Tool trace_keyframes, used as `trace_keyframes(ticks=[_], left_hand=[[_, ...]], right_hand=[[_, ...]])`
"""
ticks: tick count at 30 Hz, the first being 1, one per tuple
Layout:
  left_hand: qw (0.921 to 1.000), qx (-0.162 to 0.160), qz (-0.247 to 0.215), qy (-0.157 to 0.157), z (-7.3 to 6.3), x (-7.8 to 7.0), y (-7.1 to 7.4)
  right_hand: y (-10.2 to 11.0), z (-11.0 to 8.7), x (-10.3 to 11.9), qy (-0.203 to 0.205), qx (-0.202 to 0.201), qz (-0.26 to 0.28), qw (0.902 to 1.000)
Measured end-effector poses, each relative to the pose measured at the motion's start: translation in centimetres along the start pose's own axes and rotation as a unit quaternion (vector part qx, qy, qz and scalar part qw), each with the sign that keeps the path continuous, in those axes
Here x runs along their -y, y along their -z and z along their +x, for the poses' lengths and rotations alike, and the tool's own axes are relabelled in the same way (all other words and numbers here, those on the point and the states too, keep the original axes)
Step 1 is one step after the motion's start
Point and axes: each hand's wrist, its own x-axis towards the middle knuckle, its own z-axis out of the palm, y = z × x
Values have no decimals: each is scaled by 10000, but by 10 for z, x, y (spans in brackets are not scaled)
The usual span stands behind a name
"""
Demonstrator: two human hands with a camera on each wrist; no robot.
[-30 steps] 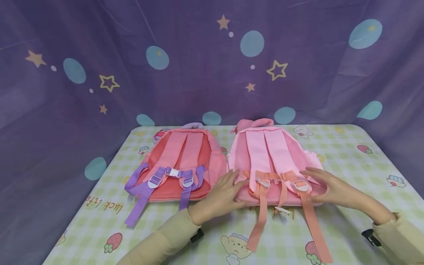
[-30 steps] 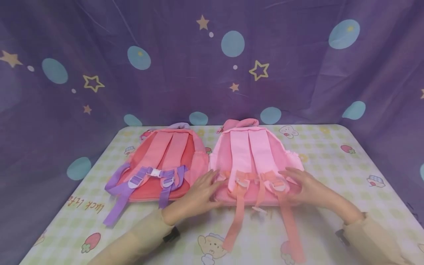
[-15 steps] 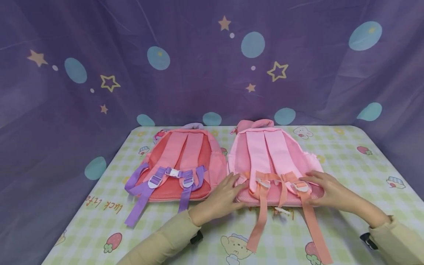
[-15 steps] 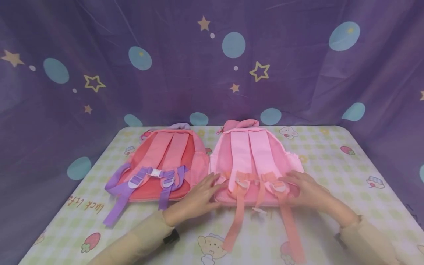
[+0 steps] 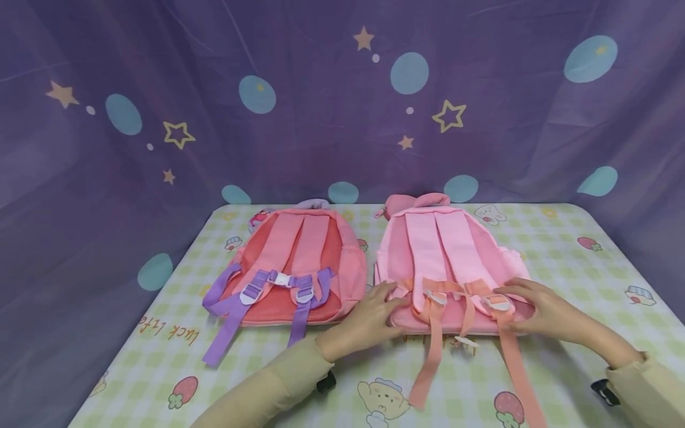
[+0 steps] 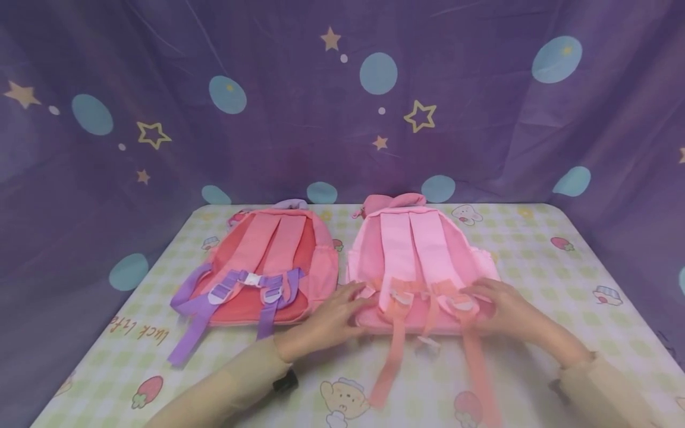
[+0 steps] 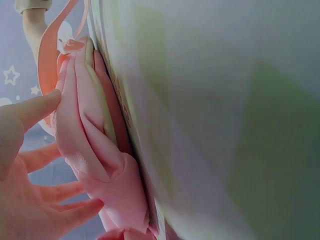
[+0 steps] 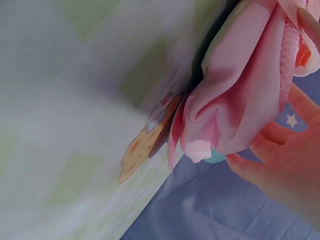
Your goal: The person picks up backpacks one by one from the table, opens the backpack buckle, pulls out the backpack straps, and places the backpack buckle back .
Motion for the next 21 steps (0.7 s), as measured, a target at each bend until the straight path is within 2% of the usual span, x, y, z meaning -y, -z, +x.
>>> trace_keyframes(ticks=[7,12,15,21], left_hand=[[9997,128,187,-56,12,-6,-4],[9994,105,203,-266,20,-12,-6],[9990,96,239,-358,25,-15,-7],[9985,199,302,-400,37,-21,-12]], right_hand=[[5,-8,-12,-166,52,103,9998],[10,-15,-22,-420,121,135,9990],[12,-19,-31,-431,47,91,9990],[18,-26,-46,-593,114,187,9980]])
